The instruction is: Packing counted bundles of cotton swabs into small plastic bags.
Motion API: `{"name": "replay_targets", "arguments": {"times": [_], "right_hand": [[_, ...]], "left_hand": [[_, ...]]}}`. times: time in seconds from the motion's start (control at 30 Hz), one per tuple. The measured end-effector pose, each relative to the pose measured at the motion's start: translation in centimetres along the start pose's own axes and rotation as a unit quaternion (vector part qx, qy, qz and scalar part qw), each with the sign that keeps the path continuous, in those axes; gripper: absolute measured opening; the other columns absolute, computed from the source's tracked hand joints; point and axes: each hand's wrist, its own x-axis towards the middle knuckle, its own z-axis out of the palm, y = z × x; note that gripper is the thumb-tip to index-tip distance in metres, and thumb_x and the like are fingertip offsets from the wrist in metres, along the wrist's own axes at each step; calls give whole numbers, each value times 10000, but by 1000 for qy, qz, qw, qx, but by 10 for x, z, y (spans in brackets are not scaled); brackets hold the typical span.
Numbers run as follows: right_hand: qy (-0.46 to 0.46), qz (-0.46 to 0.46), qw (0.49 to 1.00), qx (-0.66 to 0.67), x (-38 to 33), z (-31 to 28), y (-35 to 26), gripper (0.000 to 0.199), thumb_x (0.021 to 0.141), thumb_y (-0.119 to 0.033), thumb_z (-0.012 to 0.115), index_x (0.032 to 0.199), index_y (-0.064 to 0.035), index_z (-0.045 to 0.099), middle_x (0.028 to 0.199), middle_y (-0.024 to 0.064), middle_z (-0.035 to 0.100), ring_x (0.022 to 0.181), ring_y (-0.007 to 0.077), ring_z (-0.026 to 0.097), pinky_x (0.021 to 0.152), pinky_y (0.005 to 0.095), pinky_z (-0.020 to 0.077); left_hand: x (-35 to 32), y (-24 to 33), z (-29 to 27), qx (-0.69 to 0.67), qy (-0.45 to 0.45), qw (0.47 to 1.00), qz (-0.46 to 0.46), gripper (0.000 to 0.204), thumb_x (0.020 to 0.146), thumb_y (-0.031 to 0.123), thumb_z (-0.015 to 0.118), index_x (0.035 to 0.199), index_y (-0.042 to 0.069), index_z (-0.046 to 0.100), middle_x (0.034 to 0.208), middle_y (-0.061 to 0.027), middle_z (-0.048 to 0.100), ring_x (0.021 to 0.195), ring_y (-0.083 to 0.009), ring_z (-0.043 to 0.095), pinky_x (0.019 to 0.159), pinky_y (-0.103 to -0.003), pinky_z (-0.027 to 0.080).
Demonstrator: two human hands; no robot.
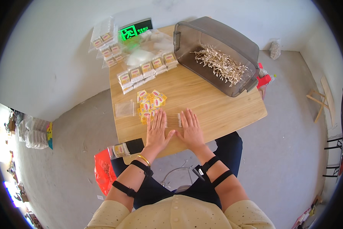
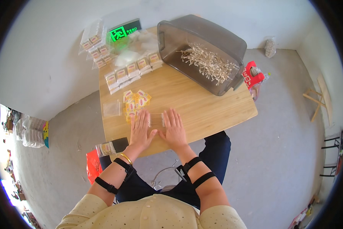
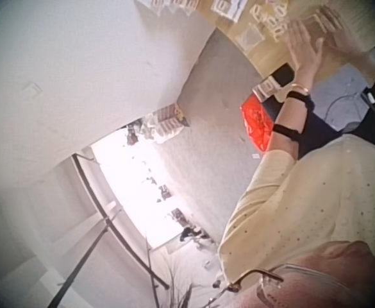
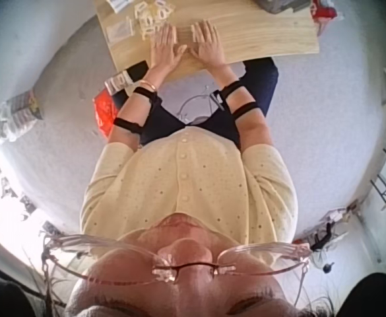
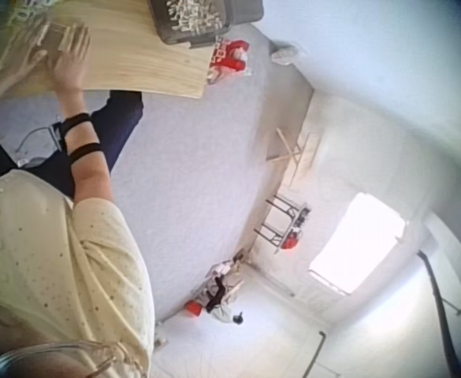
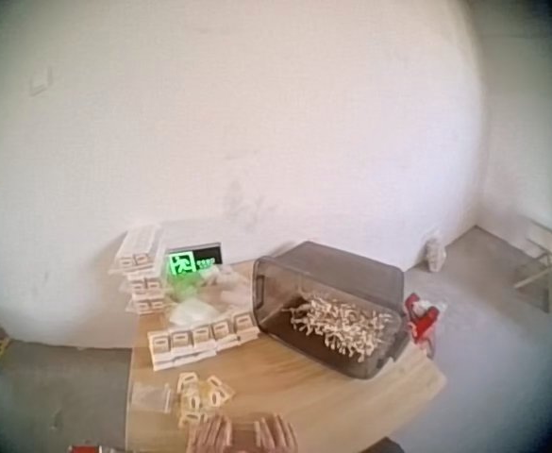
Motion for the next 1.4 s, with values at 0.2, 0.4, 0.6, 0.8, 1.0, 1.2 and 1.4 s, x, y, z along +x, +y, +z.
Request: {"name": "replay_targets", "arguments": {"times": [0.2,0.4,0.6,0.8,1.0,1.2,1.4], "right_hand": [[-14,36,999,-24,1,13,-16,947,884,-486,630,1570,21,219,1624,273,197,1531,397,158,1250,495,151],[-43,-17,996,-71,10,24,-14,896,899,-477,601,1553,29,254,1609,300,207,1525,419,160,1250,513,135],[-25,-33,997,-60,12,30,-12,849,912,-447,572,1551,23,270,1619,287,196,1531,413,139,1251,523,118],[-23,-24,998,-54,11,30,-14,844,922,-469,559,1553,14,273,1621,287,192,1534,404,137,1252,518,116],[-101,-4,985,-140,15,19,-23,882,932,-549,537,1570,-6,258,1636,261,182,1541,382,125,1254,504,110],[-82,4,990,-115,15,21,-21,955,928,-628,530,1582,-6,218,1647,265,141,1543,375,129,1251,498,120],[-77,-1,992,-103,15,22,-22,911,945,-615,499,1582,-17,238,1646,260,149,1546,376,101,1253,490,105]], "left_hand": [[-4,-7,10,16,10,999,-29,902,1004,647,284,1579,-39,180,1679,-173,119,1566,-290,45,1248,-522,-16],[-3,-8,20,11,23,999,-30,913,1002,652,275,1572,-55,184,1676,-190,114,1566,-298,45,1248,-521,-18],[-2,-5,23,1,45,999,-24,923,998,657,274,1563,-70,203,1669,-207,132,1563,-317,57,1246,-529,-17],[-2,-5,22,11,46,999,-23,926,998,657,272,1558,-77,208,1665,-215,142,1562,-319,64,1245,-535,-12],[-13,-4,18,-6,33,998,-53,892,989,590,398,1559,-71,213,1664,-212,151,1560,-316,86,1245,-543,-2],[-36,5,11,-99,124,985,-64,643,936,372,617,1440,13,442,1559,-170,369,1494,-329,280,1242,-560,96],[-36,7,9,-153,175,971,-56,445,873,214,694,1273,82,550,1406,-154,497,1386,-344,411,1217,-559,198]]}}
